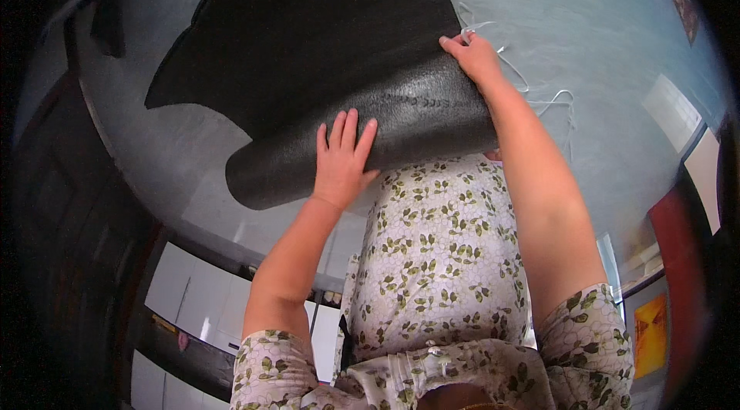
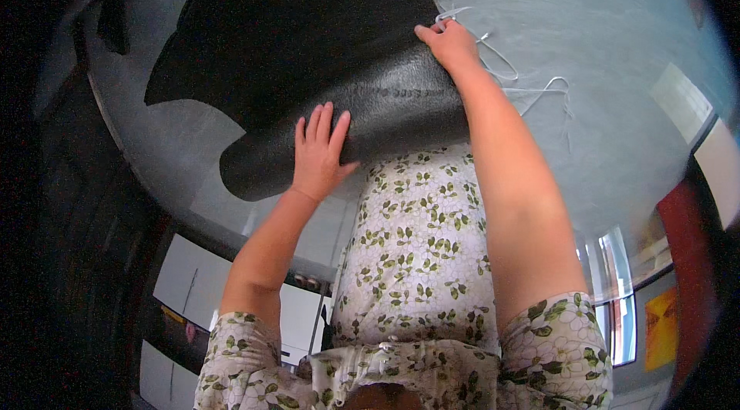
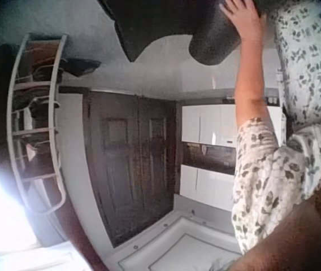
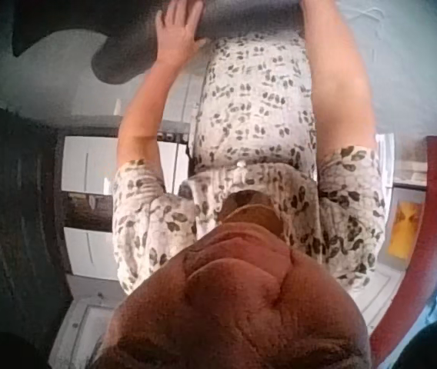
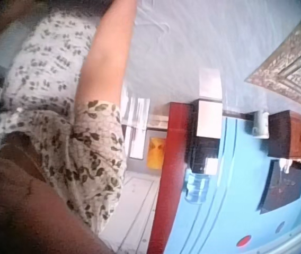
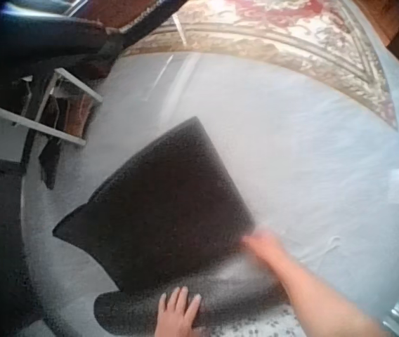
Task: The person rolls up a dark gray mat and secures it with a white string. The person then walks to a bathroom and washes their hands at a sink.
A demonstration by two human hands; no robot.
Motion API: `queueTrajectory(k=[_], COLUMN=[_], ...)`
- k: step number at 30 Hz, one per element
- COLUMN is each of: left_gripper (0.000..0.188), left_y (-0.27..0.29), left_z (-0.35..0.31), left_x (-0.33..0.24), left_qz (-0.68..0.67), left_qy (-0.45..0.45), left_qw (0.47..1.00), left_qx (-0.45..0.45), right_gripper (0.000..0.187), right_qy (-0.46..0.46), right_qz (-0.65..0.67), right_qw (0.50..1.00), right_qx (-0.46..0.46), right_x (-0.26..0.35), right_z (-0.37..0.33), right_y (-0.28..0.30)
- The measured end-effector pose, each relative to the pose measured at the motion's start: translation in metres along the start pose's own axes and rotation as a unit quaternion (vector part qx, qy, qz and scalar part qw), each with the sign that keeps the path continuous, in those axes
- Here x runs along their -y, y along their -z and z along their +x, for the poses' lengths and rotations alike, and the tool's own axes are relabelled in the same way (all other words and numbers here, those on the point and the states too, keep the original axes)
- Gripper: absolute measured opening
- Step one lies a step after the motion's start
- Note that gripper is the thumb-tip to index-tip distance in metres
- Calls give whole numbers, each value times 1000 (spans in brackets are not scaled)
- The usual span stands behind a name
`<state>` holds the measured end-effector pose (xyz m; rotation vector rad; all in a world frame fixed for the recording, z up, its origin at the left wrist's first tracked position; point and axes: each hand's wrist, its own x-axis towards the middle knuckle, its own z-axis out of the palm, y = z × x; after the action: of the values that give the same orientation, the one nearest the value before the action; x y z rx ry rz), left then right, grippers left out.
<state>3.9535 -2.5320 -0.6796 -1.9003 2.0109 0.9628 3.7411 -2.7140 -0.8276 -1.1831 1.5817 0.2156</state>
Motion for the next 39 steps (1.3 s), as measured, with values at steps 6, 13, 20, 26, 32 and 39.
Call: queueTrajectory(k=[6,13,20,26,32,39], left_gripper=[102,83,72,106,101,83], left_y=[41,62,70,45,96,159], left_z=[61,97,42,36,57,118], left_x=[62,129,51,39,90,153], left_qz=[-109,-67,-6,64,-48,-25], left_qy=[1,146,-9,53,-20,75], left_qw=[994,985,974,993,998,996], left_qx=[-12,-61,-226,-78,-43,-48], right_gripper=[50,54,47,41,67,69], right_qy=[1,442,365,373,280,273], right_qz=[170,-105,-93,-44,333,162], right_qw=[978,873,899,906,900,946], right_qx=[-123,-178,-225,-196,33,-58], right_x=[7,44,59,59,43,88], right_z=[-23,-104,-58,-50,-76,-44], right_y=[84,41,38,40,79,51])
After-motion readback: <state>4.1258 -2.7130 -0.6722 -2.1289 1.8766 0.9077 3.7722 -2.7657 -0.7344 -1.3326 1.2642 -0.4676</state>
